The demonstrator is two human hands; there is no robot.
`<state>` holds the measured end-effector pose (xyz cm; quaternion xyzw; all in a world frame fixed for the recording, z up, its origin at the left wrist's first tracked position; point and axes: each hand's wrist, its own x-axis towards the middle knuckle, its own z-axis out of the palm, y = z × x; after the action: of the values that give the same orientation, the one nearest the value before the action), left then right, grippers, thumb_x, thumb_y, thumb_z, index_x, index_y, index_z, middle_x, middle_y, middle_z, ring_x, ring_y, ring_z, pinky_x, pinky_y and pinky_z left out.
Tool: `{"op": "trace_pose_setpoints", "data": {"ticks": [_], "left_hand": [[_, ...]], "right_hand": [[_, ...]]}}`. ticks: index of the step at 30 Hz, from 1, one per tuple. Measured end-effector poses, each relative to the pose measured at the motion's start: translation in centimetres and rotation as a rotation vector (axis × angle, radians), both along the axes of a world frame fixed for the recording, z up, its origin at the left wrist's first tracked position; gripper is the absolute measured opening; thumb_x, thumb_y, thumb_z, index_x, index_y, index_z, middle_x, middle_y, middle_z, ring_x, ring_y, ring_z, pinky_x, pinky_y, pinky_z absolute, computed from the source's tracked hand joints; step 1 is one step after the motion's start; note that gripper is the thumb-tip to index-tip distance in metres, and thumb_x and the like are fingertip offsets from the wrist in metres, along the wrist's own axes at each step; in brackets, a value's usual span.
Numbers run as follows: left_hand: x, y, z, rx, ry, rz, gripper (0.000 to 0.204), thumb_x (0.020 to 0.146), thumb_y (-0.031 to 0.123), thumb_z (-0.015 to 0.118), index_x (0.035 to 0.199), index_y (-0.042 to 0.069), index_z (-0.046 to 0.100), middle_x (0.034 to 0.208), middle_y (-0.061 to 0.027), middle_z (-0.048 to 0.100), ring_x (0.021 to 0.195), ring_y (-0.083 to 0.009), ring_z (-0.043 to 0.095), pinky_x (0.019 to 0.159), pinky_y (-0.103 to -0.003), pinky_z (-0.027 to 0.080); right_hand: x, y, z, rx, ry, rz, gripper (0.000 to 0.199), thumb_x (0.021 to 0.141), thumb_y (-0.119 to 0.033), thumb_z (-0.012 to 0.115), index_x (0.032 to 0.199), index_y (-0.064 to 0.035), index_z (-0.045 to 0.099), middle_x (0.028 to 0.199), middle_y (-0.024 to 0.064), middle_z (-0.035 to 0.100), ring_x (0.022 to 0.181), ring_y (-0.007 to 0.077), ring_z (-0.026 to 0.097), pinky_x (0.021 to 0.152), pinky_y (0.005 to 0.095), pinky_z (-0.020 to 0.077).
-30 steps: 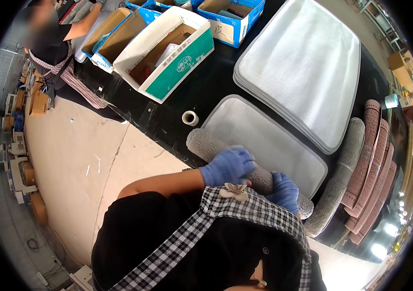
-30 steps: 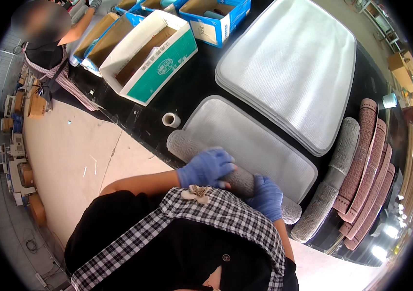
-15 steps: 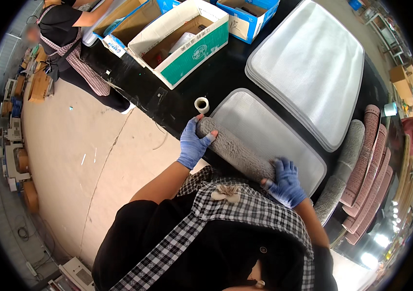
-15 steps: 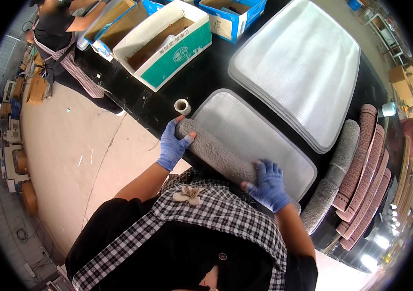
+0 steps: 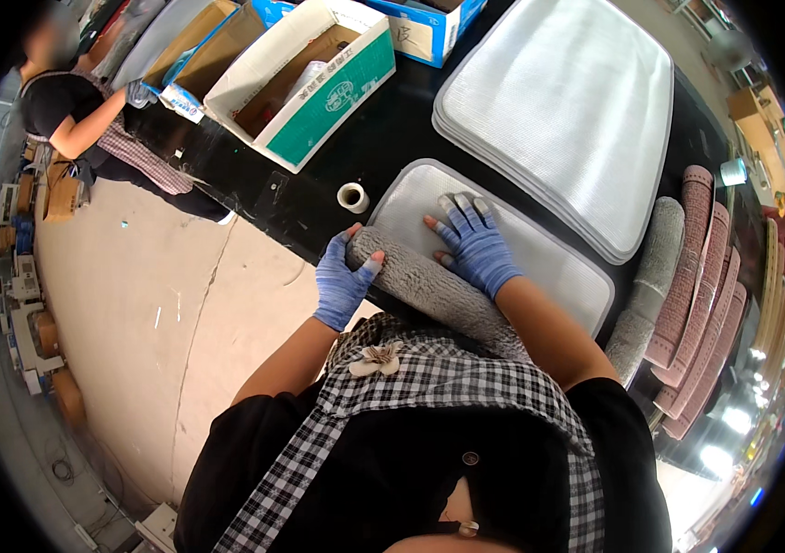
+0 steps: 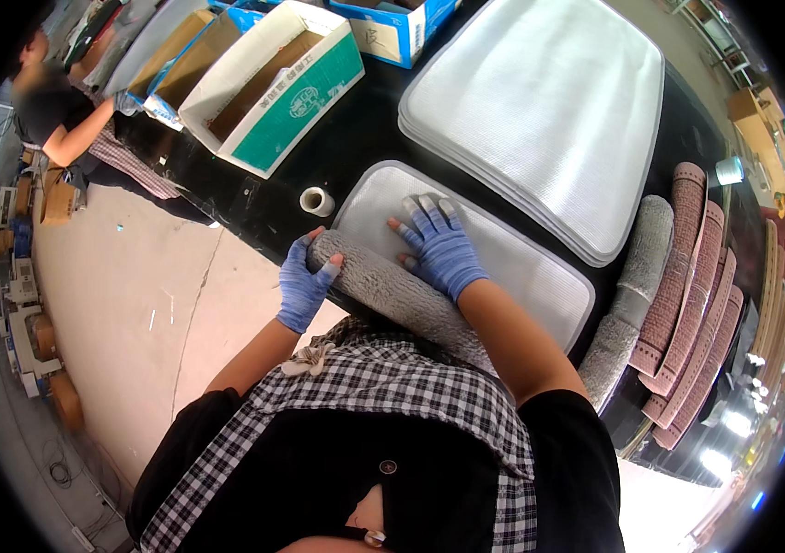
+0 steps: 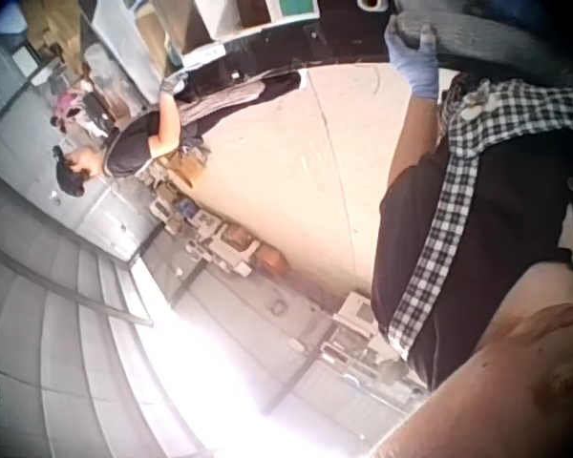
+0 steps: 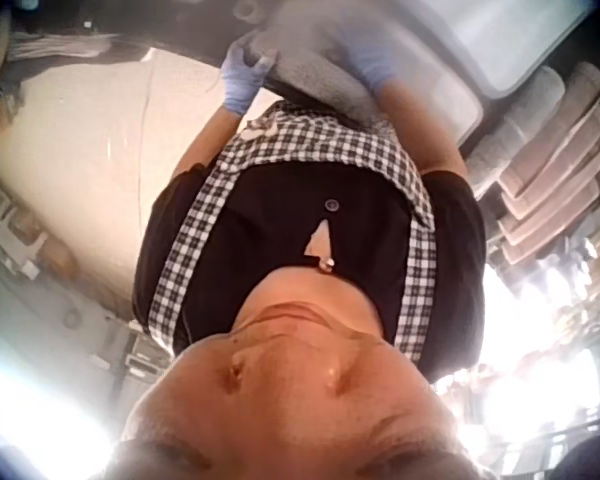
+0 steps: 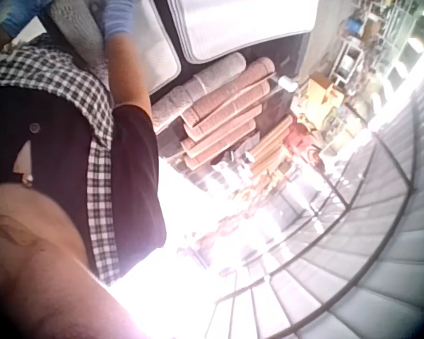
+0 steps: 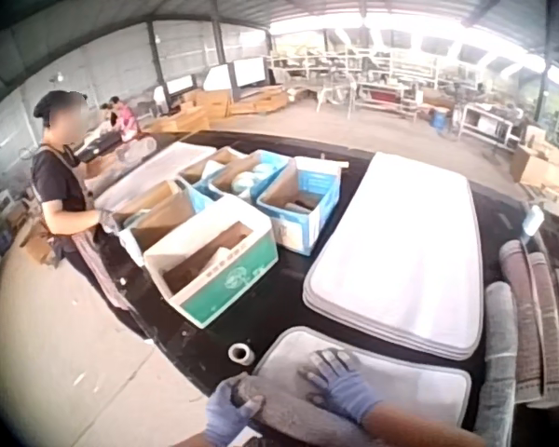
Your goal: The person rolls foam pads into cylinders, wraps them in plastic film, and secures them with tape.
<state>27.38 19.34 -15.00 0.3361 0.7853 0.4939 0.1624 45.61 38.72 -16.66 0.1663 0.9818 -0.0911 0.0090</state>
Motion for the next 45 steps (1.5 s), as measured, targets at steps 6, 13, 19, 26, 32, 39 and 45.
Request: {"op": "trace_pose_setpoints", "data": {"ticks": [6, 13, 19, 26, 32, 39, 45], "left_hand": [[-0.6, 1.0, 1.1, -0.102, 0.125, -0.1, 0.065, 0.076, 0.048, 0.083, 0.12, 0.004, 0.065, 0.104, -0.018, 0.071, 0.092, -0.0322, 0.07, 0.083, -0.043, 0.056], [-2.2, 4.2, 1.5, -0.251, 0.194, -0.279, 0.062, 0.077, 0.055, 0.078, 0.111, 0.005, 0.067, 0.104, -0.0164, 0.068, 0.1, -0.0328, 0.065, 0.091, -0.045, 0.05], [-0.8, 6.9, 3.6, -0.429, 0.208, -0.199, 0.068, 0.079, 0.045, 0.078, 0.126, 0.001, 0.056, 0.112, -0.0218, 0.061, 0.104, -0.0365, 0.063, 0.087, -0.046, 0.05], [-4.7, 6.1, 2.8, -0.225, 0.754, -0.003, 0.036, 0.094, 0.04, 0.064, 0.106, 0.008, 0.054, 0.082, -0.0175, 0.066, 0.074, -0.0401, 0.067, 0.067, -0.051, 0.053], [-8.1, 8.1, 6.7, -0.455, 0.499, -0.501, 0.038, 0.095, 0.051, 0.059, 0.115, 0.019, 0.062, 0.094, -0.0177, 0.071, 0.085, -0.0395, 0.068, 0.075, -0.052, 0.053], [-10.2, 7.8, 6.5, -0.336, 0.467, -0.321, 0.037, 0.093, 0.048, 0.064, 0.101, 0.012, 0.069, 0.086, -0.0212, 0.071, 0.074, -0.038, 0.069, 0.063, -0.048, 0.056], [0.0, 13.7, 7.8, -0.149, -0.252, -0.703, 0.024, 0.09, -0.001, 0.064, 0.113, 0.0, 0.067, 0.096, -0.0054, 0.07, 0.082, -0.0136, 0.065, 0.069, -0.026, 0.055]], "right_hand": [[0.9, 0.8, -0.5, -0.01, 0.074, 0.004, 0.065, 0.094, -0.05, 0.057, 0.152, -0.0233, 0.043, 0.157, 0.0159, 0.033, 0.148, 0.0343, 0.024, 0.123, 0.052, 0.0111], [4.0, 1.3, 2.0, -0.265, 0.11, -0.038, 0.05, 0.098, -0.046, 0.053, 0.139, -0.0167, 0.055, 0.145, 0.0149, 0.051, 0.143, 0.0327, 0.038, 0.119, 0.0498, 0.0254], [13.4, -7.6, 9.3, -0.302, -0.016, -0.522, 0.058, 0.093, -0.044, 0.065, 0.141, -0.0147, 0.051, 0.137, 0.0153, 0.055, 0.135, 0.0333, 0.045, 0.114, 0.0477, 0.0351], [11.7, -2.1, 8.5, -0.286, -0.307, -0.638, 0.102, 0.06, -0.072, 0.081, 0.142, -0.0175, 0.054, 0.14, 0.0133, 0.052, 0.132, 0.0322, 0.047, 0.109, 0.0433, 0.0419], [12.2, 5.1, 6.3, -0.671, -0.105, -0.603, 0.098, 0.055, -0.072, 0.085, 0.128, -0.0103, 0.063, 0.115, 0.0163, 0.069, 0.113, 0.034, 0.064, 0.1, 0.0404, 0.049], [9.8, 4.2, 5.9, -0.744, -0.326, -0.565, 0.098, 0.06, -0.08, 0.076, 0.128, -0.0098, 0.065, 0.106, 0.0152, 0.073, 0.106, 0.0331, 0.068, 0.097, 0.0405, 0.0507], [10.1, 3.4, 5.3, -0.909, -0.27, -0.612, 0.105, 0.059, -0.086, 0.071, 0.128, -0.0077, 0.067, 0.114, 0.016, 0.072, 0.114, 0.0337, 0.066, 0.101, 0.0403, 0.0498]]}}
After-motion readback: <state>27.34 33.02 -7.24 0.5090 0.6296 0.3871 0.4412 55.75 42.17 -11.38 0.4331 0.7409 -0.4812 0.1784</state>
